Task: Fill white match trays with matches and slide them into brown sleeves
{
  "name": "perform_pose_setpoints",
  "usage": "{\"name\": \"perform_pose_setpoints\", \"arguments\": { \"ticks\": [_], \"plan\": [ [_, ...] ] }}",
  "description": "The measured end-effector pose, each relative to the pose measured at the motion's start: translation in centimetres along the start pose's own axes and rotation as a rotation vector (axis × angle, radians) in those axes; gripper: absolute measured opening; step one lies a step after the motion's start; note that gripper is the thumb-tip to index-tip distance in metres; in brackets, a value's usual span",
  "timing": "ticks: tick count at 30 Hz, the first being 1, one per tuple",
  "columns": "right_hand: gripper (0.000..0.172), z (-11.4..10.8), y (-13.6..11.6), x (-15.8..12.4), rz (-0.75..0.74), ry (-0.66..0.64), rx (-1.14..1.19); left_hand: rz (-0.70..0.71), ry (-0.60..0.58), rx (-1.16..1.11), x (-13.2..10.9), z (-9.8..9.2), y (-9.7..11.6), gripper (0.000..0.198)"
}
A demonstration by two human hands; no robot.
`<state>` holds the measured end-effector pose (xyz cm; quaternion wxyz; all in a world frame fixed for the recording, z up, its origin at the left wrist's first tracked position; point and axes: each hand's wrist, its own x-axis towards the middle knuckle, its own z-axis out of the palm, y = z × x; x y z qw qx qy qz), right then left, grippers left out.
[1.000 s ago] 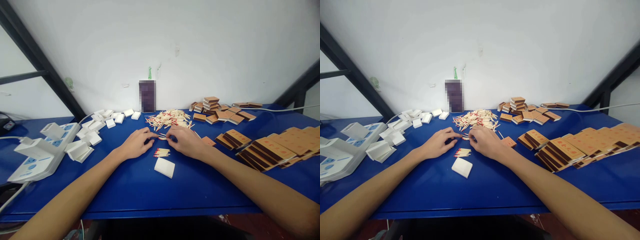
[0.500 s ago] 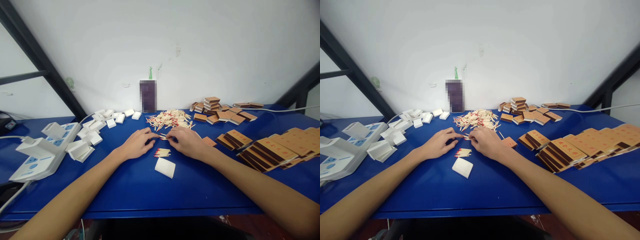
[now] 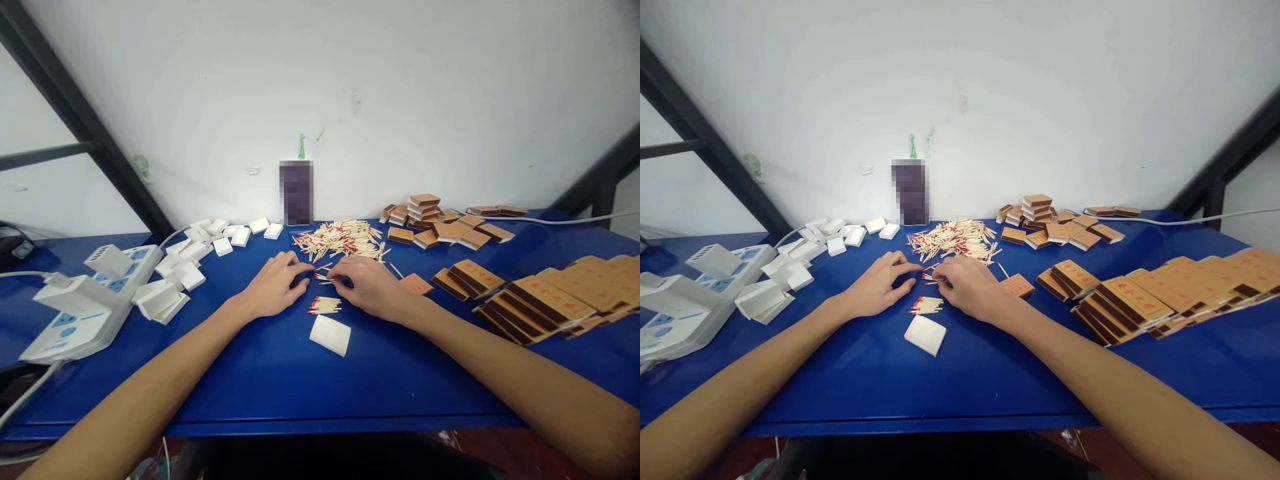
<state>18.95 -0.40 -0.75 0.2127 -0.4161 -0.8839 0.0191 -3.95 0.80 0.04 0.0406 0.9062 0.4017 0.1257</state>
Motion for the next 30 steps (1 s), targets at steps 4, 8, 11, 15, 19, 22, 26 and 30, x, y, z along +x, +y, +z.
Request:
{"name": "perform_pose_setpoints", "arguments": {
  "ticks": [4, 8, 11, 15, 19, 22, 26, 30],
  "plan": [
    [0.016, 0.08, 0.25, 0.12, 0.015, 0.003, 0.011, 0.014, -0.004, -0.017, 0.06, 0.01, 0.00, 0.038],
    [0.017, 0.19, 0.35, 0.01, 0.023, 0.012, 0.033, 0.028, -0.009, -0.015, 0.06, -0.02, -0.03, 0.038],
    [0.019, 0.25, 0.33, -0.12, 0.026, 0.054, 0.052, 0.032, -0.019, -0.008, 0.04, -0.11, 0.00, 0.037],
    [0.020, 0.22, 0.24, -0.21, 0.014, 0.092, 0.080, 0.034, -0.023, -0.001, 0.04, -0.17, 0.02, 0.037],
    [0.019, 0.15, 0.16, -0.20, -0.079, 0.093, 0.096, 0.042, -0.016, -0.006, 0.04, -0.12, 0.00, 0.036],
    [0.019, 0.19, 0.21, -0.10, -0.119, 0.076, 0.092, 0.050, -0.012, -0.008, 0.02, -0.08, -0.03, 0.036],
    [0.019, 0.36, 0.37, 0.06, -0.125, 0.052, 0.096, 0.057, -0.006, -0.011, 0.01, -0.05, -0.07, 0.035],
    [0.019, 0.51, 0.48, 0.13, -0.123, 0.064, 0.108, 0.055, -0.005, -0.015, 0.03, -0.04, -0.12, 0.035]
  ]
}}
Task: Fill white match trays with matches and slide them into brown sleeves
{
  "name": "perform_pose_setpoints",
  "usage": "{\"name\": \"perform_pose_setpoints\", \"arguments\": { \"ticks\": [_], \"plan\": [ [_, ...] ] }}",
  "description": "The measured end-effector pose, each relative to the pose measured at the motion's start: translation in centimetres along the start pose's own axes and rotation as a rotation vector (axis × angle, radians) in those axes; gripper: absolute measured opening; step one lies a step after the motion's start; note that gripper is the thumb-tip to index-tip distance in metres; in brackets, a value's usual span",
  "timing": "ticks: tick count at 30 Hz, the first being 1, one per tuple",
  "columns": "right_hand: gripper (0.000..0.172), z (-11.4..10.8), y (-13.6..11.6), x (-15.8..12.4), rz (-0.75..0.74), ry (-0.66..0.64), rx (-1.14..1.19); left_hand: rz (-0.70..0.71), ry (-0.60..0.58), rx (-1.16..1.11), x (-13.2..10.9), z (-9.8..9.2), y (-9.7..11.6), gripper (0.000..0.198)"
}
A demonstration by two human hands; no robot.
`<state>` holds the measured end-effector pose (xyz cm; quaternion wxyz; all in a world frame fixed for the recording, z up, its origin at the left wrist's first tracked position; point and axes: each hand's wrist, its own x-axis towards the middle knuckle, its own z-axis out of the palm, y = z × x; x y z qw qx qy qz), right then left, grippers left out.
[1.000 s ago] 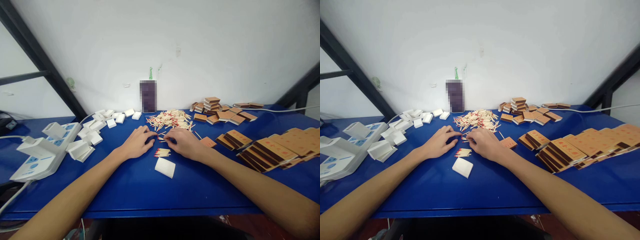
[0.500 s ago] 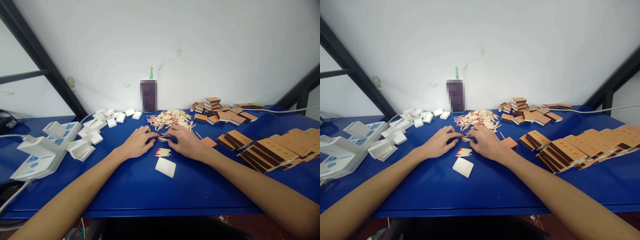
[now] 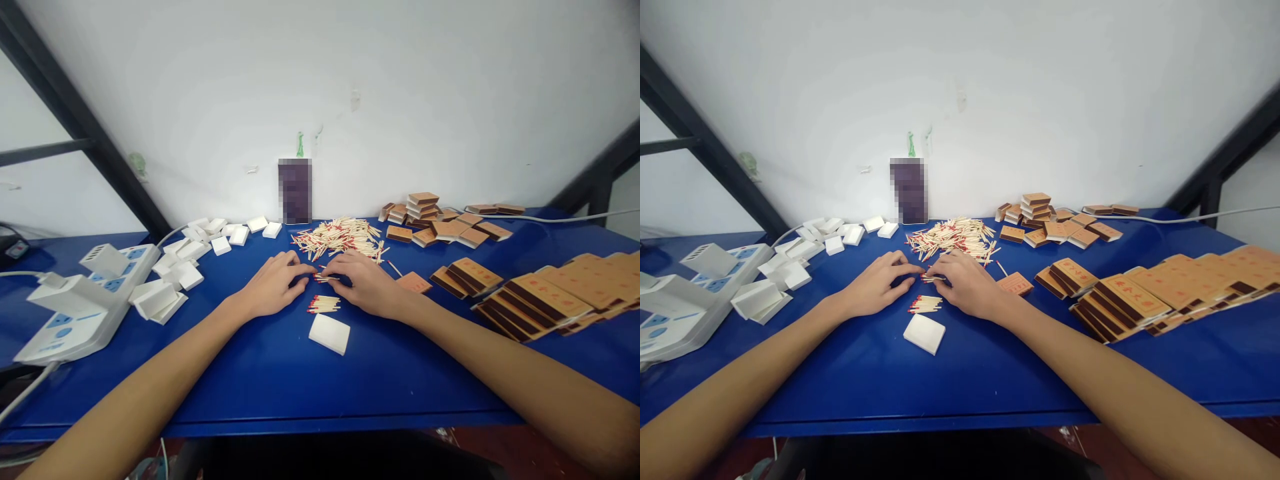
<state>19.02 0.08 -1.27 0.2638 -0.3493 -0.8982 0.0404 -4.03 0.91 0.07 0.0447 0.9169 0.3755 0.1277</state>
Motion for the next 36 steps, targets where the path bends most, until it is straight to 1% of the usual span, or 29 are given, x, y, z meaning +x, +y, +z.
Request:
{"name": "perform_pose_setpoints", "arguments": {
  "ticks": [10, 16, 19, 22, 24, 28, 32, 36],
  "plan": [
    [0.021, 0.5, 0.5, 0.1, -0.005, 0.033, 0.068, 0.001, -0.016, -0.009, 0.0, -0.1, 0.1, 0.034],
    [0.020, 0.0, -0.1, 0.1, 0.000, 0.017, 0.102, 0.035, -0.009, -0.028, 0.0, -0.2, 0.2, 0.033],
    [0.019, -0.5, -0.1, 0.2, 0.080, 0.071, 0.078, 0.063, -0.002, -0.046, 0.0, -0.2, 0.2, 0.033],
    [0.022, -0.8, 0.6, 0.3, 0.179, 0.148, -0.055, 0.084, -0.006, -0.067, 0.1, -0.3, 0.3, 0.032],
    [0.025, -0.7, 1.2, 0.3, 0.181, 0.129, -0.141, 0.103, -0.015, -0.079, 0.1, -0.4, 0.3, 0.033],
    [0.030, -0.5, 1.7, 0.5, 0.131, 0.031, -0.219, 0.131, -0.041, -0.085, 0.1, -0.5, 0.4, 0.039],
    [0.031, -0.7, 1.3, 0.8, 0.130, -0.020, -0.247, 0.098, -0.070, -0.126, 0.3, -0.6, 0.9, 0.041],
    [0.028, -1.7, 1.2, 1.0, 0.163, -0.032, -0.339, 0.071, -0.116, -0.139, 0.4, -0.6, 1.9, 0.040]
  ]
}}
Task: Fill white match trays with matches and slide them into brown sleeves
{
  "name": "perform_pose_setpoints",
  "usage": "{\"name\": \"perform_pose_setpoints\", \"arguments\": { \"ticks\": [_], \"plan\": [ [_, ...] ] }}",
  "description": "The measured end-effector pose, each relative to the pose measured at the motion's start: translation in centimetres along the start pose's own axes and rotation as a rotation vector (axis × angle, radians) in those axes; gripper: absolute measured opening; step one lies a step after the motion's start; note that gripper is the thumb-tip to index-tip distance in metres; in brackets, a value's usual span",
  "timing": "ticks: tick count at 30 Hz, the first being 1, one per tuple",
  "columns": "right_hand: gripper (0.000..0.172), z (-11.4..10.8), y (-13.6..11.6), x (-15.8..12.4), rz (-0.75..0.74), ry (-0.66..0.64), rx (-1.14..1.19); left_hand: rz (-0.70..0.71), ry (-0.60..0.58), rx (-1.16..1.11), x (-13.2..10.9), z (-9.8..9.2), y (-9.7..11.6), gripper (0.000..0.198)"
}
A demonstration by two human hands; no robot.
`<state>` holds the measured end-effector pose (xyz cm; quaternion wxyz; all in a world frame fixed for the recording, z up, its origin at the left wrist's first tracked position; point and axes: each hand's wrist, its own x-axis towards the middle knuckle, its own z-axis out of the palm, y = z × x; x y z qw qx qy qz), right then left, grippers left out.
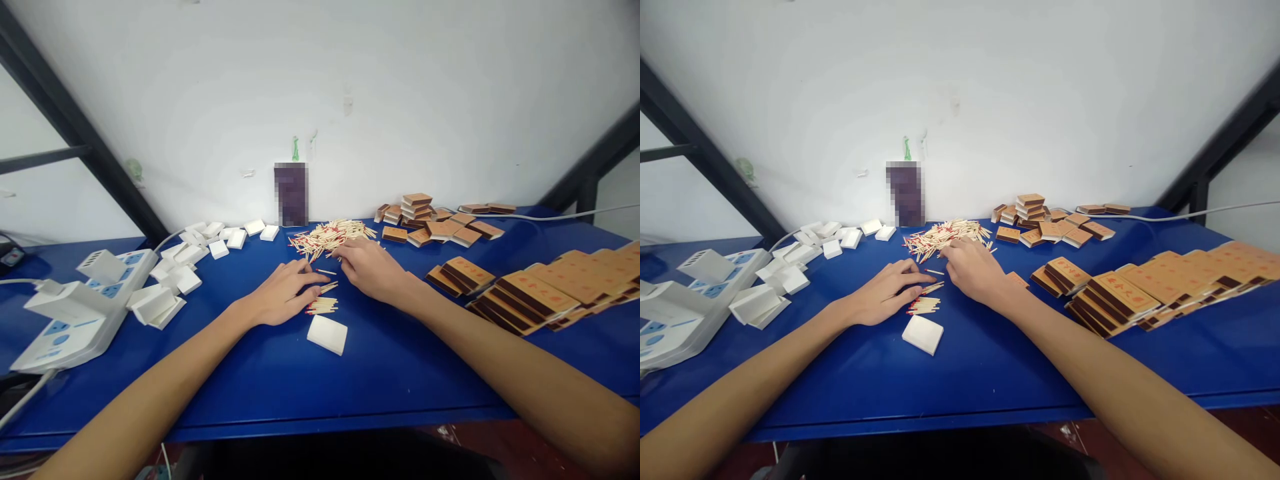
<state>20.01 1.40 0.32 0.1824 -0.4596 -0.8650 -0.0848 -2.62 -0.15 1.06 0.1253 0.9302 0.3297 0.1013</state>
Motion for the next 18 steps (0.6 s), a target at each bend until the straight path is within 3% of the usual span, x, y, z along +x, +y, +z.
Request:
{"name": "perform_pose_setpoints", "arguments": {
  "ticks": [10, 15, 18],
  "plan": [
    [0.026, -1.1, 1.9, -0.6, 0.124, -0.117, -0.142, 0.053, -0.013, -0.033, -0.1, 0.3, 0.4, 0.040],
    [0.023, -0.7, 2.1, -0.4, 0.151, -0.113, -0.106, 0.009, 0.120, -0.028, 0.0, 0.7, 0.0, 0.040],
    [0.019, -0.7, 2.3, -0.2, 0.150, -0.139, -0.102, -0.031, 0.140, 0.049, 0.1, 0.7, 0.0, 0.040]
  ]
}}
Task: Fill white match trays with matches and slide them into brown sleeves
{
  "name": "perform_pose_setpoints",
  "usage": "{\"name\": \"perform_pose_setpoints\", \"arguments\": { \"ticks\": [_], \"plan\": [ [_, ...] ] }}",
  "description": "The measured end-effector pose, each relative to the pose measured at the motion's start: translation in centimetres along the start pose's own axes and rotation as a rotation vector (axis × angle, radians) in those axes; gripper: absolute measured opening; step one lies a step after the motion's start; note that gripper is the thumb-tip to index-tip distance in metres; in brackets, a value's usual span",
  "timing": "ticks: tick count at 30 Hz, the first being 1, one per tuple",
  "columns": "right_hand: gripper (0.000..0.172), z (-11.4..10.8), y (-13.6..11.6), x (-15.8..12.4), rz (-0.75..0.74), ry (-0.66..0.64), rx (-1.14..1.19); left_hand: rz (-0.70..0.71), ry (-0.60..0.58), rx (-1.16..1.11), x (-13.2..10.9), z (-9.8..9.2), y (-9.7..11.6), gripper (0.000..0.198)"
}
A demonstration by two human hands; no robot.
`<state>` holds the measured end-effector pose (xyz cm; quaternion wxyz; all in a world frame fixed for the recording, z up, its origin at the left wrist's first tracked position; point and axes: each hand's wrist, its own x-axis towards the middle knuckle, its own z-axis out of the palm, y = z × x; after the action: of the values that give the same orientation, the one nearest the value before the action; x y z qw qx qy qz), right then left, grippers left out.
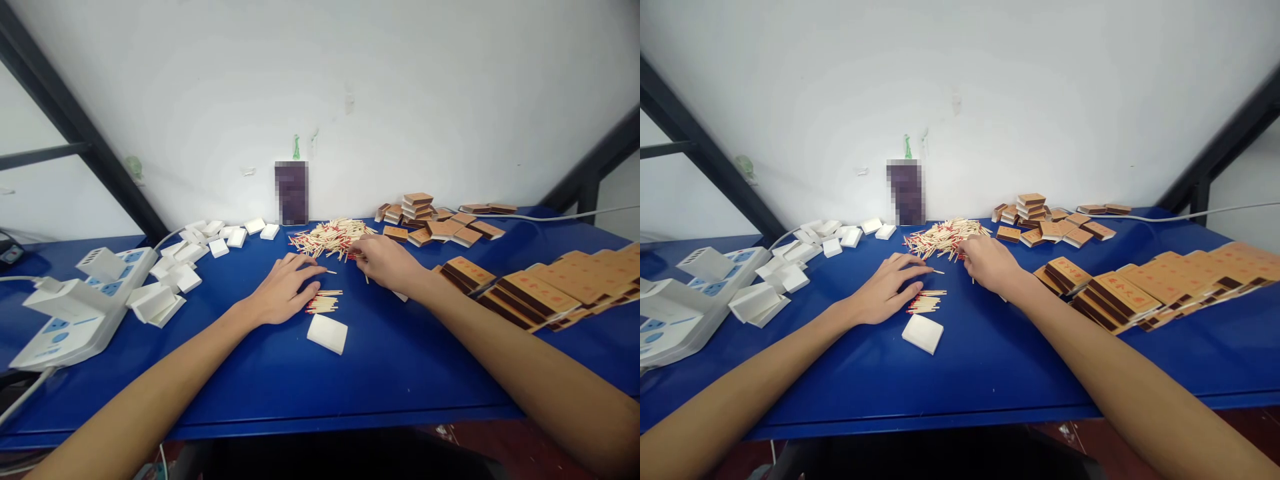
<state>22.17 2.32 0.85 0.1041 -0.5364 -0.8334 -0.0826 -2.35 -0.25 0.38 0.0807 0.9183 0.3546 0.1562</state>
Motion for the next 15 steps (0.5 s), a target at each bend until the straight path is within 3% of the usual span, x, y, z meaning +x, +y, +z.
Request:
{"name": "perform_pose_setpoints", "arguments": {
  "ticks": [5, 11, 13, 15],
  "plan": [
    [0.021, -0.4, 0.2, 0.4, -0.004, 0.013, 0.065, 0.036, -0.041, 0.040, 0.1, -0.1, 0.2, 0.039],
    [0.023, -0.7, -0.5, 0.2, -0.130, 0.241, 0.167, 0.021, -0.001, -0.024, 0.1, -0.1, 0.2, 0.035],
    [0.024, -0.4, -1.4, 0.0, -0.210, 0.274, 0.259, 0.011, 0.053, -0.049, 0.1, 0.0, 0.0, 0.032],
    [0.025, 0.0, -2.4, -0.2, -0.267, 0.228, 0.331, -0.015, 0.173, -0.055, 0.1, 0.0, -0.4, 0.030]
  ]
}}
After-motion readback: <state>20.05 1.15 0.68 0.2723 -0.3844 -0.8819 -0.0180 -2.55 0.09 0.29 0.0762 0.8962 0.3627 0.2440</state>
